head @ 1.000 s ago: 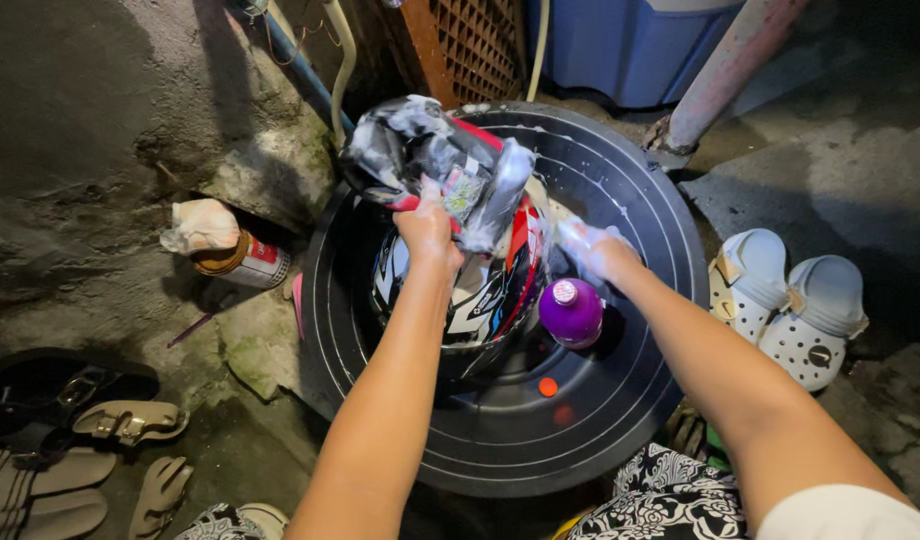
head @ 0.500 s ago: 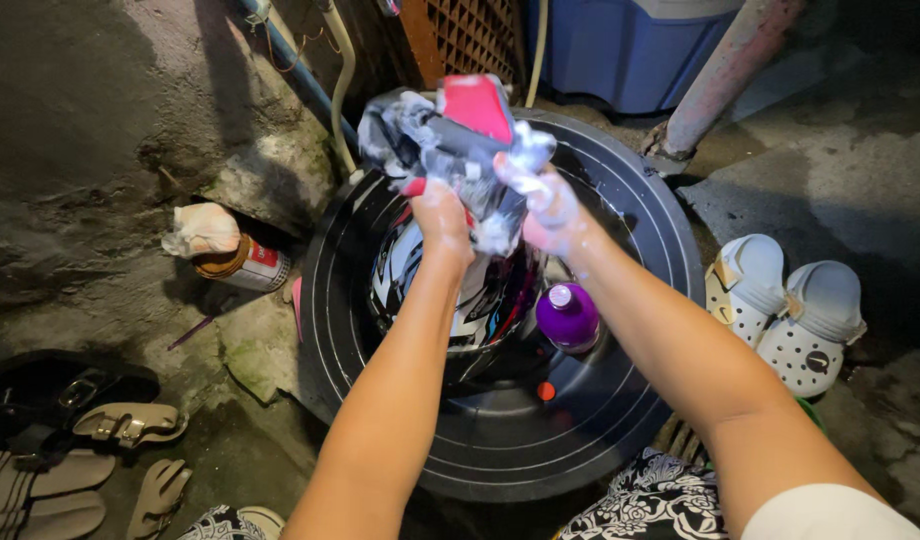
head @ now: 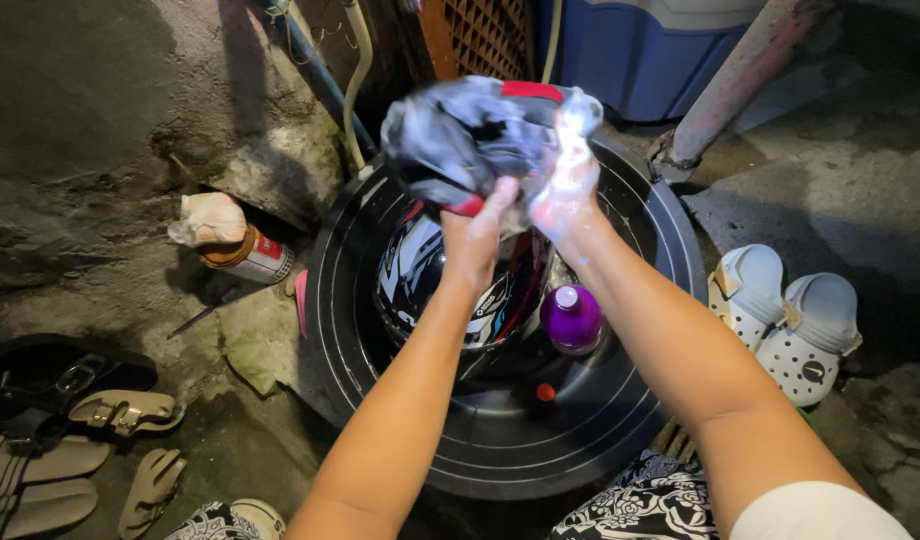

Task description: The person washes the inner padding and lining of a motorcycle helmet by hand using soap and water under an outdoor tap.

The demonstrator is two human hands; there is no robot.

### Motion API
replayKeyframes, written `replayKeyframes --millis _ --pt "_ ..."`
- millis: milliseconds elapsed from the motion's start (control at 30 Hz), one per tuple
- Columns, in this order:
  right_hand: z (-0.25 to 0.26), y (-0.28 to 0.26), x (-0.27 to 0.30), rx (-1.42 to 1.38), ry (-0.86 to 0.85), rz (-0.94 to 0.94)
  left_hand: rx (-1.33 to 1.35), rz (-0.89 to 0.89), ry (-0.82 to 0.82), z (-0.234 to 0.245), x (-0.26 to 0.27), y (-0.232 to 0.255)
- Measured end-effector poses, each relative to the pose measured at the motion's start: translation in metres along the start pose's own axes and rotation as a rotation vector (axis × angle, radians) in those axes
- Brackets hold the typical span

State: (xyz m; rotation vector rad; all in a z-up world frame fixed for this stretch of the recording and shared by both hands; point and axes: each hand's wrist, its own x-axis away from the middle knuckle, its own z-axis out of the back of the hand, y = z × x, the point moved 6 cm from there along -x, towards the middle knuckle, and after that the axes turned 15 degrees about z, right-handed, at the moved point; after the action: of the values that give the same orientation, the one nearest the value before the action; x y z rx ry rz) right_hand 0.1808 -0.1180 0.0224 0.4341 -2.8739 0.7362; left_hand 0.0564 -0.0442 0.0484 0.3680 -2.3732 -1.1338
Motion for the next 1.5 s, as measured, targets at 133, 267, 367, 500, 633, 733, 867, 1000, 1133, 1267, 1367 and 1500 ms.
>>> replayKeyframes --millis 133,267,367,500,633,733,867,1000,1133,1267,1367,1500 --pt "-0.005 -0.006 0.007 0.056 -0.120 0.029 -0.646 -0.170 0.032 0.009 0.005 -0.003" --pt "-0.036 -0.026 0.018 0.012 -0.389 0.049 -0.757 -0.109 0.092 0.043 -0.024 -0.023" --pt "-0.065 -0.039 0.031 -0.027 -0.561 0.007 -0.748 -0.269 -0.100 0.047 -0.033 -0.026" --pt "-0.048 -0.024 0.012 0.044 -0.200 0.007 -1.096 -0.263 -0.068 0.037 -0.027 -0.026" --pt "-0.003 -0.003 -0.021 0.054 -0.215 0.082 -1.209 -0.339 -0.186 0.015 -0.012 -0.011" --pt "0.023 -0.004 -0.036 0.144 -0.162 0.186 -1.199 -0.031 -0.253 0.010 -0.024 -0.022" --pt "-0.025 -0.017 0.002 -0.098 -0.617 -0.251 -1.252 -0.188 -0.291 0.011 -0.015 0.003" --pt "-0.049 -0.035 0.042 -0.040 -0.678 -0.375 -1.048 0.021 -0.177 0.039 -0.032 0.017" --pt "-0.020 -0.003 0.011 0.034 -0.369 -0.249 -0.539 -0.439 -0.120 0.040 -0.024 0.025" --pt "-0.004 0.005 -0.007 -0.063 -0.265 -0.044 -0.011 -0.021 0.332 0.060 -0.020 -0.024" --pt "-0.021 0.001 0.011 -0.026 -0.258 0.012 0.757 0.019 -0.015 0.033 -0.031 -0.034" --pt "-0.067 -0.022 0.052 0.023 -0.472 -0.144 0.854 0.170 -0.060 0.021 -0.055 -0.029"
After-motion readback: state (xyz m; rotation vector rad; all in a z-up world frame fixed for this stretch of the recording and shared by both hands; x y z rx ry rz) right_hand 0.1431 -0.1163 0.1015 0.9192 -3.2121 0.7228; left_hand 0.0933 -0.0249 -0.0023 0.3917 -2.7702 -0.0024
